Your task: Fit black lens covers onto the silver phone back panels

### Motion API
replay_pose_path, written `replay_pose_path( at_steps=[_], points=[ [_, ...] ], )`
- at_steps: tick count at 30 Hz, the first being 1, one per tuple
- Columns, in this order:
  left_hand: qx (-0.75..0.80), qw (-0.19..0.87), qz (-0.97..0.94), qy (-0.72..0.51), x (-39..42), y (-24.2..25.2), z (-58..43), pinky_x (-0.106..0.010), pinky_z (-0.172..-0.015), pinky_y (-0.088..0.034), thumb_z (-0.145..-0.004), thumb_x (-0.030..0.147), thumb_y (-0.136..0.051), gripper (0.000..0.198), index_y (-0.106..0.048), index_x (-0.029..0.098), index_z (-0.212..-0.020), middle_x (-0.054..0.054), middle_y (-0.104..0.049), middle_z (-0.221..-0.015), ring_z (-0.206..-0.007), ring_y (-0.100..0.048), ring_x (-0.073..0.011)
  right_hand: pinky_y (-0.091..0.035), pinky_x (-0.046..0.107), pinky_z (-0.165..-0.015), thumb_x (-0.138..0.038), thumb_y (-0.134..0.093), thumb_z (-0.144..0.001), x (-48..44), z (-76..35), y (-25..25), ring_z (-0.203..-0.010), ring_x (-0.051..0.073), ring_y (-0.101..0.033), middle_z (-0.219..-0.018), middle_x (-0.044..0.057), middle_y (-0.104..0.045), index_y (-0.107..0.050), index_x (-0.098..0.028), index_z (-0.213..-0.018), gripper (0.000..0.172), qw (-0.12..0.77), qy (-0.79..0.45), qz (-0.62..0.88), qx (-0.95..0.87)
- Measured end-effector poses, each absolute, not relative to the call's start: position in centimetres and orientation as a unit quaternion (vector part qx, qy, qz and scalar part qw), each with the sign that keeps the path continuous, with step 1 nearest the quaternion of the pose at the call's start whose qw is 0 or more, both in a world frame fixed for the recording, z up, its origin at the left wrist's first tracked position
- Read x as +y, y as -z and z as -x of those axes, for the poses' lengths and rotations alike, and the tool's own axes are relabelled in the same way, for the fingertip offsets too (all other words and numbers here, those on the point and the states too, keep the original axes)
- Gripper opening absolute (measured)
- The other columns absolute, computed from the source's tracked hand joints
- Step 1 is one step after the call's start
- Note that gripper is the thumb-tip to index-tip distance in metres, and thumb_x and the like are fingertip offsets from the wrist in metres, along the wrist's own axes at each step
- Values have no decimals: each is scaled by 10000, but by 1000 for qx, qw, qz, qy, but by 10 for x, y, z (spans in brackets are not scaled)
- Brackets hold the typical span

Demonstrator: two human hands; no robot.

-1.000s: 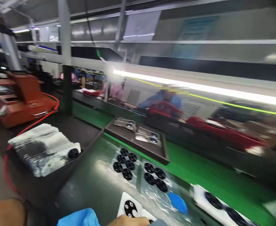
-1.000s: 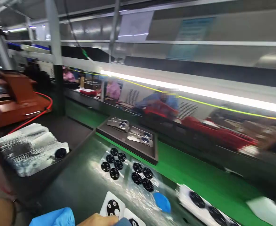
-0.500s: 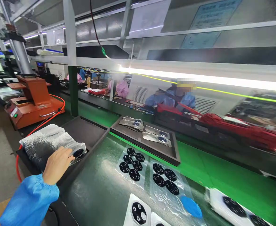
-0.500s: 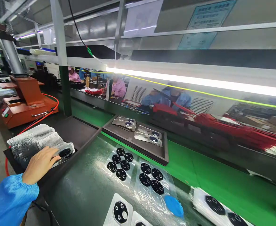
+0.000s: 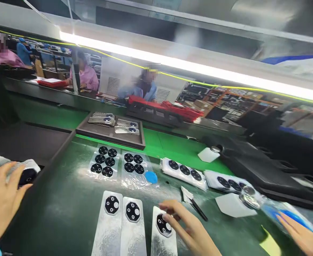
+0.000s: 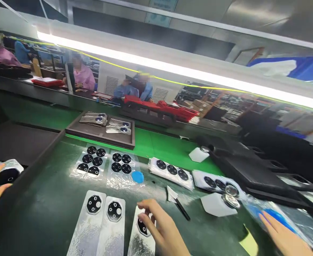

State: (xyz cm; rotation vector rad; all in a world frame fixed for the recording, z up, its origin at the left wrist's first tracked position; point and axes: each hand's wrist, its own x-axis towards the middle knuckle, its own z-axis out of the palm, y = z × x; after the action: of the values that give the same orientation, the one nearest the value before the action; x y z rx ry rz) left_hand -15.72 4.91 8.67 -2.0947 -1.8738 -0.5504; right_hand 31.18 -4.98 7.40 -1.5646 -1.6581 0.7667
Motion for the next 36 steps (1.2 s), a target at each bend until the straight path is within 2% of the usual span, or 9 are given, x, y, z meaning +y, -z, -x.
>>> replay_pose_path(
  at_steps=[3, 5, 7, 10, 16, 22, 27, 31, 36],
  points=[
    [-508, -6, 837, 202, 44, -75, 93, -508, -1071, -343, -893, 402, -531, 386, -556, 225, -1235, -96, -575, -1290, -1241, -477, -353, -489, 310, -659, -449, -551, -916, -23, -320, -82, -785, 201, -623, -939, 36, -690, -666, -268, -997, 228, 286, -296, 614, -673],
    [-428, -157, 878, 144, 42, -68, 48, -444, -1077, -362, -834, 374, -657, 396, -585, 278, -1211, -70, -551, -1348, -1266, -468, -312, -479, 308, -678, -398, -567, -906, 3, -322, -83, -791, 190, -623, -971, 26, -690, -657, -269, -1027, 198, 213, -282, 608, -711],
    [-403, -245, 876, 99, 44, -63, 13, -443, -1071, -369, -710, 386, -780, 604, -550, 267, -1256, -78, -508, -1378, -1286, -430, -324, -475, 321, -724, -330, -654, -842, 34, -324, -81, -811, 196, -627, -982, 27, -689, -677, -255, -989, 167, 177, -268, 610, -725],
    [-402, -262, 876, 57, 52, -60, -13, -482, -1050, -352, -584, 422, -849, 720, -560, 221, -1212, -100, -522, -1296, -1234, -430, -360, -469, 356, -832, -248, -746, -763, 78, -326, -70, -899, 220, -623, -972, 28, -673, -697, -244, -959, 202, 132, -244, 621, -733],
    [-398, -255, 880, 40, 63, -60, -18, -503, -995, -346, -513, 457, -860, 729, -560, 182, -1117, -96, -514, -1153, -1119, -445, -361, -498, 451, -922, -332, -646, -910, 131, -328, -46, -1083, 230, -594, -1230, 78, -599, -611, -168, -1157, 299, 72, -209, 649, -728],
    [-440, -275, 855, 14, 57, -73, -22, -415, -898, -415, -511, 306, -881, 580, -552, 192, -976, -71, -467, -1125, -1062, -442, -315, -528, 443, -895, -347, -619, -934, 147, -328, -33, -1071, 227, -614, -1240, 82, -601, -594, -168, -1199, 321, 52, -207, 664, -716],
    [-443, -289, 847, 56, 51, -74, -15, -420, -952, -396, -545, 237, -855, 588, -555, 225, -1050, -70, -457, -1210, -1145, -407, -330, -536, 437, -883, -348, -615, -938, 155, -329, -29, -1054, 222, -622, -1232, 81, -605, -590, -168, -1207, 325, 41, -215, 667, -713],
    [-451, -297, 839, 65, 47, -74, -10, -393, -897, -432, -594, 179, -776, 549, -538, 239, -1086, -65, -462, -1197, -1106, -456, -312, -545, 427, -867, -345, -615, -939, 160, -330, -29, -1031, 215, -632, -1215, 79, -614, -592, -165, -1203, 320, 36, -221, 663, -715],
    [-438, -398, 802, 85, 38, -74, -6, -291, -745, -470, -669, 91, -581, 559, -450, 283, -1178, -20, -449, -1125, -885, -614, -198, -556, 407, -836, -345, -613, -940, 157, -327, -29, -995, 204, -640, -1197, 77, -618, -585, -165, -1208, 323, 53, -205, 661, -720]
  ],
)
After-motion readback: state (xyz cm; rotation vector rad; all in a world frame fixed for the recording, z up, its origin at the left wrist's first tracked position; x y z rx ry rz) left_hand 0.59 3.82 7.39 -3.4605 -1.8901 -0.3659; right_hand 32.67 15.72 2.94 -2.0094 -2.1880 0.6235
